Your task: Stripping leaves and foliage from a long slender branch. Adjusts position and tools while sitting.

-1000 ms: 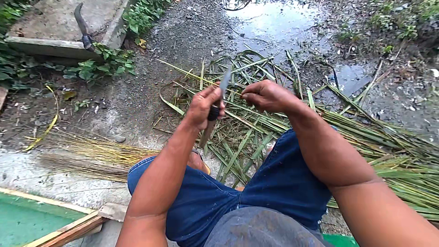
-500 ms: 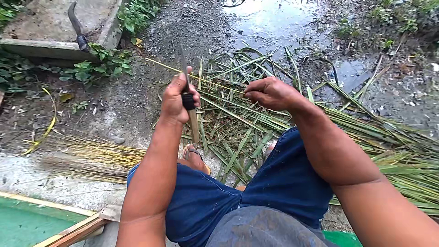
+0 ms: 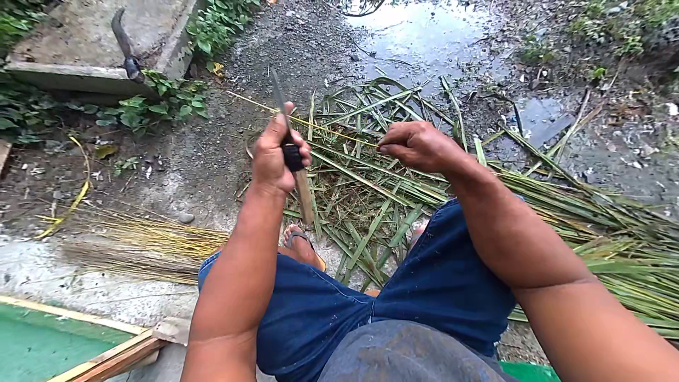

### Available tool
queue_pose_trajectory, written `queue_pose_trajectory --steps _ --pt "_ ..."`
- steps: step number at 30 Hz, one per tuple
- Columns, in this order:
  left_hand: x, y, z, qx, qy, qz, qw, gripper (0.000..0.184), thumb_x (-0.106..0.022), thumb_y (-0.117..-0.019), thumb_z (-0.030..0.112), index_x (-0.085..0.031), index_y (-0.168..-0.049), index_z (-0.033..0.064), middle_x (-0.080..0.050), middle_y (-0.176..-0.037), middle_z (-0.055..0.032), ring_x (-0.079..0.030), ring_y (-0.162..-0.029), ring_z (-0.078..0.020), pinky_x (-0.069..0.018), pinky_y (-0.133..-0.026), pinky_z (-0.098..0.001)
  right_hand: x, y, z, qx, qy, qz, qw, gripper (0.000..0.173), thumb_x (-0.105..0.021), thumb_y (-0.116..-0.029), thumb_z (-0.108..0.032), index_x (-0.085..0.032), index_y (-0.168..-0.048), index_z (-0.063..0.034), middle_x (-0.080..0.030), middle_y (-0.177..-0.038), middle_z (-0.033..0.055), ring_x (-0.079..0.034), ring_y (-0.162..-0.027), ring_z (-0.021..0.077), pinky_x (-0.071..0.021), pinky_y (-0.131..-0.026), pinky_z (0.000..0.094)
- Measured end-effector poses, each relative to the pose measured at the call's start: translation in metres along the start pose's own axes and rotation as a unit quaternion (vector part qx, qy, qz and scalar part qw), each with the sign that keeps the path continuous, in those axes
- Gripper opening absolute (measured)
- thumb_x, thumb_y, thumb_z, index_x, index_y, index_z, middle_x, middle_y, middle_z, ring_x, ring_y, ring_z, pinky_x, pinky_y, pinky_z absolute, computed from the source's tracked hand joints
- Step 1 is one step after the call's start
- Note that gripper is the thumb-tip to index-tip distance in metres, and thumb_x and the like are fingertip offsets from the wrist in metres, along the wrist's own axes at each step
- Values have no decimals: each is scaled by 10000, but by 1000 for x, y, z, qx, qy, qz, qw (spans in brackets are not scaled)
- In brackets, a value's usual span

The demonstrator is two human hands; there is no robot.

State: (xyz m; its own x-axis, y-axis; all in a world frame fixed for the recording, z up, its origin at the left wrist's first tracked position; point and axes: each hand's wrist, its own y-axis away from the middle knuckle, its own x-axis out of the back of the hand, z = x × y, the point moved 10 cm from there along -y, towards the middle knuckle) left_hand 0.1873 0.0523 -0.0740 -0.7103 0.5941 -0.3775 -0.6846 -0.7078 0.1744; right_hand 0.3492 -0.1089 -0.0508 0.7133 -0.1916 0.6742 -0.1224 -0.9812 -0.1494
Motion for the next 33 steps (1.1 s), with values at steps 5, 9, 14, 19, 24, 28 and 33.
queue_pose_trajectory --steps 5,9,14,19,24,28,33 --pt "-66 30 -65 118 -77 -131 981 374 -382 -1117 241 -490 -1453 118 -580 -656 -17 -593 -510 -108 -533 -456 -249 -7 -9 -8 9 -8 29 1000 181 -620 -992 -142 -775 -1040 -64 -698 -949 58 -657 -867 127 -542 -826 346" --pt "-12 2 -21 40 -25 -56 997 364 -301 -1124 327 -541 -1368 205 -547 -647 68 -559 -517 -51 -512 -477 -212 4 -2 -4 11 -14 23 1000 189 -606 -1000 -161 -768 -1038 -73 -681 -933 40 -635 -816 105 -540 -778 335" --pt "-26 12 -21 36 -27 -56 997 354 -282 -1124 316 -507 -1380 218 -543 -612 58 -560 -484 -66 -517 -452 -228 4 -4 -2 5 -32 36 999 182 -616 -997 -168 -768 -1036 -76 -673 -921 25 -610 -763 70 -529 -732 288" --pt "-43 18 -40 75 -46 -120 989 373 -313 -1123 269 -520 -1409 148 -567 -632 33 -574 -501 -66 -526 -470 -216 0 -4 -10 56 -38 25 997 184 -596 -994 -136 -760 -1022 -59 -667 -933 30 -619 -836 73 -528 -781 274" --pt "71 -14 45 -72 40 94 992 380 -269 -1129 407 -598 -1243 254 -560 -651 85 -553 -515 -53 -513 -490 -221 31 15 9 45 -29 16 998 182 -590 -988 -127 -750 -1007 -42 -658 -923 34 -603 -802 64 -526 -748 263" --pt "94 -8 56 -71 -128 173 974 309 -366 -1122 360 -552 -1312 205 -585 -691 47 -593 -540 -90 -535 -494 -263 51 29 41 -54 32 32 998 174 -592 -1004 -127 -745 -1049 -58 -682 -981 68 -634 -799 134 -551 -757 379" --pt "48 -7 -56 124 -722 -145 665 461 -797 -903 343 -690 -1273 90 -705 -1075 -257 -671 -1007 -471 -486 -883 -746 54 34 62 -132 88 42 986 198 -600 -1003 -110 -751 -1122 -60 -694 -1088 144 -674 -979 281 -529 -909 540"
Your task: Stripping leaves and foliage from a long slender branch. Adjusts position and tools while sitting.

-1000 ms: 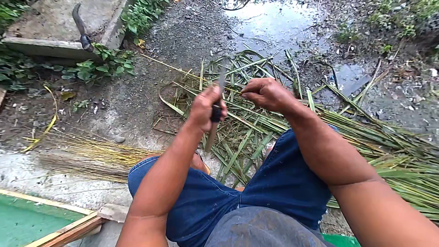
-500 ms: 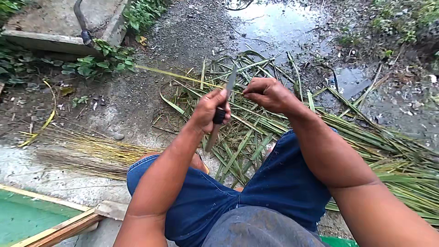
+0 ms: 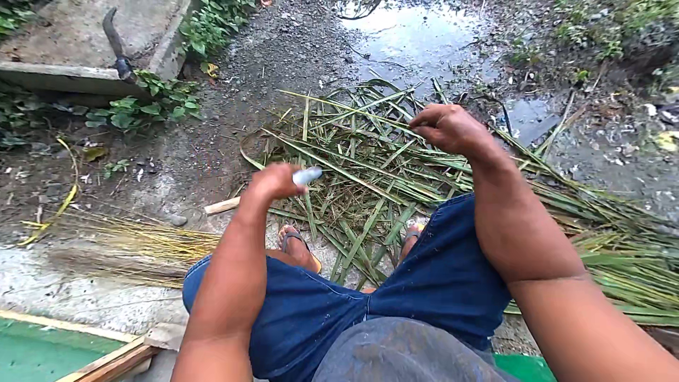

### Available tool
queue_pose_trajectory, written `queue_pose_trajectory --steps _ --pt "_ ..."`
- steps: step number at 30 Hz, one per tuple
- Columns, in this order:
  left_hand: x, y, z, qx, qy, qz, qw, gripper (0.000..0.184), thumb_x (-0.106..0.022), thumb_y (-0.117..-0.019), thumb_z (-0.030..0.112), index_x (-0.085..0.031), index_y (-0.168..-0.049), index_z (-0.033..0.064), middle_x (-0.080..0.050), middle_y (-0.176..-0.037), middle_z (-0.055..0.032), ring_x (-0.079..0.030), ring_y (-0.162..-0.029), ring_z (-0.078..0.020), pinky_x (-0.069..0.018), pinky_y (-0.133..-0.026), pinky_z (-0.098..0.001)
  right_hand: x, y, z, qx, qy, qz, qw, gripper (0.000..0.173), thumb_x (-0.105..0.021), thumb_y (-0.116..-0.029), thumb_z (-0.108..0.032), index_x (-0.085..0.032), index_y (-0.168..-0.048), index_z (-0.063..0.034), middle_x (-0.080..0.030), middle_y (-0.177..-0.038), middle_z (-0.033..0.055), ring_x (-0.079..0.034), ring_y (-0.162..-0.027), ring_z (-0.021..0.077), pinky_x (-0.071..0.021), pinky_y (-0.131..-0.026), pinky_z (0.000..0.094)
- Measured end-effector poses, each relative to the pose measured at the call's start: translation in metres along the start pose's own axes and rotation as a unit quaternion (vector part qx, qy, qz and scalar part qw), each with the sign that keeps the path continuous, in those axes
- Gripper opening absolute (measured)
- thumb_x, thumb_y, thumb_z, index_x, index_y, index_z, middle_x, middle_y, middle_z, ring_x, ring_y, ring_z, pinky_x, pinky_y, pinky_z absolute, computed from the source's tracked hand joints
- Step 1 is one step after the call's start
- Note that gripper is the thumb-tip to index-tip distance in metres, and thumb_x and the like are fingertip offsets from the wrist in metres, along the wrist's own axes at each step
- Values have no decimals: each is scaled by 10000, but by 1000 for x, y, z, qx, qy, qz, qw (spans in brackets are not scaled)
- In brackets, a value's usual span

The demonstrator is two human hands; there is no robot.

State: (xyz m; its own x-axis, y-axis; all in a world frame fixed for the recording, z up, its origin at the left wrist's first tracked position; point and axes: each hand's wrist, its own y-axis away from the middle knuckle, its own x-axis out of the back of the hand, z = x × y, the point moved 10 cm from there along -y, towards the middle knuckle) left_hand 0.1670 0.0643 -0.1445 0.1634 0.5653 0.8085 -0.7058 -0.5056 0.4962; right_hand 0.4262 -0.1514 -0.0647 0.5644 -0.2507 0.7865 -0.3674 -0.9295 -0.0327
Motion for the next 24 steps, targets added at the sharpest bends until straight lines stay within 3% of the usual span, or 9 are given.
queue_pose_trajectory --steps 2,3,5,8,11,14,18,21,24 --pt "-39 -7 3 -10 -108 -93 990 442 -759 -911 477 -731 -1182 129 -717 -961 -203 -691 -885 -420 -522 -794 -700 -4 -3 1 -4 18 -1 1000 187 -626 -988 -112 -765 -1104 -66 -704 -1104 158 -674 -1049 309 -517 -960 554" --pt "-42 -6 7 -27 -123 -89 988 419 -722 -934 498 -741 -1072 103 -707 -877 -186 -686 -818 -398 -528 -752 -672 -7 -5 1 -5 28 -5 1000 183 -634 -980 -112 -772 -1092 -69 -708 -1103 168 -670 -1069 331 -509 -971 572" --pt "-31 0 14 -50 -147 -35 987 392 -738 -921 492 -737 -943 100 -703 -859 -175 -681 -856 -411 -519 -769 -692 -16 -7 4 -18 52 -25 998 181 -636 -973 -122 -776 -1082 -83 -716 -1108 161 -666 -1101 343 -503 -986 592" --pt "2 16 30 -73 -87 52 992 382 -809 -888 386 -726 -1095 76 -716 -945 -197 -690 -913 -403 -516 -843 -688 -34 -13 8 -50 97 -80 991 159 -637 -961 -147 -766 -1045 -106 -722 -1059 150 -674 -1065 372 -522 -892 649" --pt "35 42 57 -164 -1 189 968 504 -821 -861 220 -648 -1273 -14 -692 -1077 -241 -688 -933 -376 -535 -864 -612 -51 -15 -5 -36 107 -130 985 142 -638 -961 -140 -750 -1031 -87 -713 -1023 177 -670 -1034 411 -514 -821 685" --pt "32 47 69 -221 -16 231 947 419 -764 -877 166 -661 -1236 -23 -711 -1031 -222 -703 -880 -356 -554 -822 -589 -62 -18 -35 39 71 -148 986 147 -624 -976 -127 -755 -1030 -89 -719 -984 132 -680 -989 345 -531 -823 622" --pt "30 43 52 -176 -42 232 956 297 -744 -919 251 -710 -1035 -20 -726 -835 -172 -712 -767 -328 -544 -747 -600 -65 -23 -63 119 -3 -139 983 154 -624 -990 -118 -764 -1002 -53 -721 -915 109 -680 -908 275 -530 -840 521" --pt "55 59 24 -138 -72 256 954 321 -728 -939 237 -693 -1025 -70 -710 -853 -249 -704 -797 -432 -518 -767 -674 -57 -20 -61 120 0 -138 983 158 -635 -999 -133 -758 -995 -33 -720 -939 131 -678 -931 293 -518 -876 529" --pt "84 87 -36 -65 -97 287 951 331 -704 -963 227 -681 -1052 -91 -698 -909 -308 -689 -867 -505 -490 -813 -724 -42 -16 -47 113 21 -120 986 161 -630 -992 -101 -756 -1022 -6 -721 -1023 176 -678 -1019 349 -499 -957 572"
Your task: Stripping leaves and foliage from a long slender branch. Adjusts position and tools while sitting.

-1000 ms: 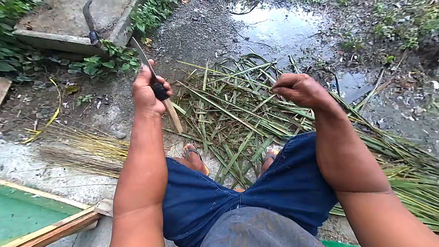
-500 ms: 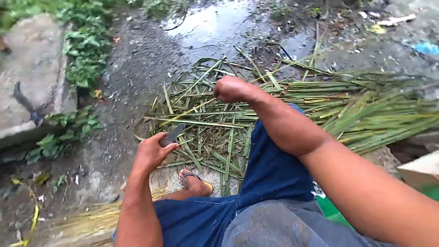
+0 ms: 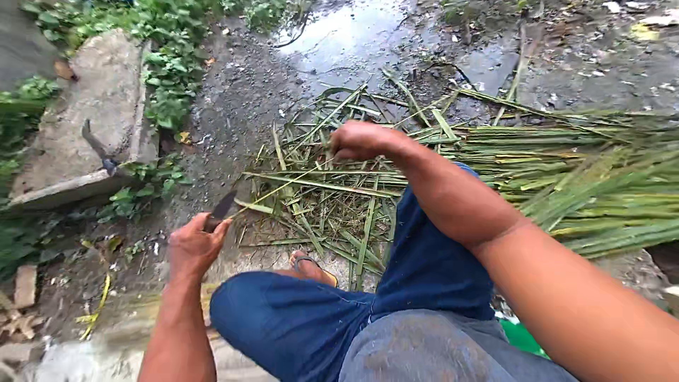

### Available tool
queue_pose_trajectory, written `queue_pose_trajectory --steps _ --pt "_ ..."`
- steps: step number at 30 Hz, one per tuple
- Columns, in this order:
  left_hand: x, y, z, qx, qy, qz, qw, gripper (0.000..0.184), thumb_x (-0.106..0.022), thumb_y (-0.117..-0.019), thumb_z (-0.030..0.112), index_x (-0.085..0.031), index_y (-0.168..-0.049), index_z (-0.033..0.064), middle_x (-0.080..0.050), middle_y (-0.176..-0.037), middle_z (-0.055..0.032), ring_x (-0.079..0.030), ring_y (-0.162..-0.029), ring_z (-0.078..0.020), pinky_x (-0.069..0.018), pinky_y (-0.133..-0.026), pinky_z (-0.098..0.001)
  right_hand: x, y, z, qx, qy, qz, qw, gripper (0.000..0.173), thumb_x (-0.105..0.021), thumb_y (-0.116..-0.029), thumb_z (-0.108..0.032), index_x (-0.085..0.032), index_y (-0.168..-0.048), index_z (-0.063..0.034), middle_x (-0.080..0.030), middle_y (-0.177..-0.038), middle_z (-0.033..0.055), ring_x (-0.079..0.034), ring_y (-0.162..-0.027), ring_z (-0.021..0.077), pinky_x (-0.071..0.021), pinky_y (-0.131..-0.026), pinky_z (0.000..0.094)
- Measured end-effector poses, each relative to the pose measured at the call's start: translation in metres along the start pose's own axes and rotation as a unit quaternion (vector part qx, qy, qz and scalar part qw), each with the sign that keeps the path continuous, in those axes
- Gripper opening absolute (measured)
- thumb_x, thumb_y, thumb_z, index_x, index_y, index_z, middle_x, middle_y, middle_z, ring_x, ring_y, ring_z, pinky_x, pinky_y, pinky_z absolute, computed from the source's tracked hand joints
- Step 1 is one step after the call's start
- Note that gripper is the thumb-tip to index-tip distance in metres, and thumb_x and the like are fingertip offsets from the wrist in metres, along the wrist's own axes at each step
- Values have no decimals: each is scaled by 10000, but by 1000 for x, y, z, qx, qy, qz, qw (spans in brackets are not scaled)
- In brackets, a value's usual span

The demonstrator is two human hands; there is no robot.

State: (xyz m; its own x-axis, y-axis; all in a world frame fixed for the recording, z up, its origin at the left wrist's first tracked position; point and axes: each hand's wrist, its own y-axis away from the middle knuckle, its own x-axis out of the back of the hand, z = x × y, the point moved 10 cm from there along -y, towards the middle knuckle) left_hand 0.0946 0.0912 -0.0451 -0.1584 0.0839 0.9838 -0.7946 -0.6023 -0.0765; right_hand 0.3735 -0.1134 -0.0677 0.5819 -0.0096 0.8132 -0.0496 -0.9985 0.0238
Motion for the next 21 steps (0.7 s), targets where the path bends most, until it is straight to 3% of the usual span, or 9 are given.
queue_pose_trajectory --steps 5,8,10,12,15,17,21 --pt "21 76 -147 209 -56 3 976 387 -692 -992 275 -648 -1151 -75 -671 -1044 -355 -644 -1029 -566 -442 -916 -764 25 20 37 -27 2 41 999 153 -654 -990 -121 -761 -1023 -15 -725 -1022 189 -688 -1020 366 -499 -969 606" --pt "8 170 -231 362 -23 12 932 434 -676 -997 284 -620 -1199 -97 -641 -1133 -379 -606 -1123 -566 -410 -982 -752 47 36 67 -107 -4 75 991 198 -621 -1021 -155 -739 -1073 -4 -708 -1013 240 -678 -956 416 -493 -890 673" --pt "-28 247 -265 465 50 14 884 496 -659 -990 286 -581 -1292 -100 -627 -1202 -364 -633 -1118 -503 -462 -982 -688 63 49 82 -169 -6 108 980 238 -591 -1041 -190 -722 -1116 -5 -698 -1028 269 -675 -937 448 -486 -864 706" --pt "-82 314 -254 554 160 16 817 531 -649 -999 290 -527 -1383 -54 -646 -1195 -282 -684 -964 -364 -558 -870 -553 73 61 87 -207 -12 136 969 281 -567 -1054 -233 -707 -1156 -12 -685 -1034 283 -664 -902 453 -481 -837 713" --pt "-180 395 -202 634 333 75 694 477 -648 -1013 253 -496 -1380 -11 -671 -986 -144 -653 -690 -183 -582 -649 -367 58 52 102 -171 -5 129 977 396 -554 -1047 -402 -710 -1129 -47 -681 -948 258 -648 -777 416 -484 -734 700" --pt "-241 430 -166 658 425 144 605 410 -649 -1008 204 -510 -1325 -16 -673 -915 -123 -636 -617 -162 -574 -578 -337 35 36 135 -135 14 111 985 528 -512 -1001 -593 -725 -1083 -118 -690 -879 183 -660 -715 347 -513 -674 656" --pt "-294 449 -117 686 502 247 465 315 -655 -982 95 -544 -1253 -23 -636 -902 -129 -605 -596 -171 -549 -534 -322 9 15 123 -155 5 67 986 510 -519 -1034 -524 -702 -1091 -52 -649 -812 199 -590 -635 337 -472 -628 620"
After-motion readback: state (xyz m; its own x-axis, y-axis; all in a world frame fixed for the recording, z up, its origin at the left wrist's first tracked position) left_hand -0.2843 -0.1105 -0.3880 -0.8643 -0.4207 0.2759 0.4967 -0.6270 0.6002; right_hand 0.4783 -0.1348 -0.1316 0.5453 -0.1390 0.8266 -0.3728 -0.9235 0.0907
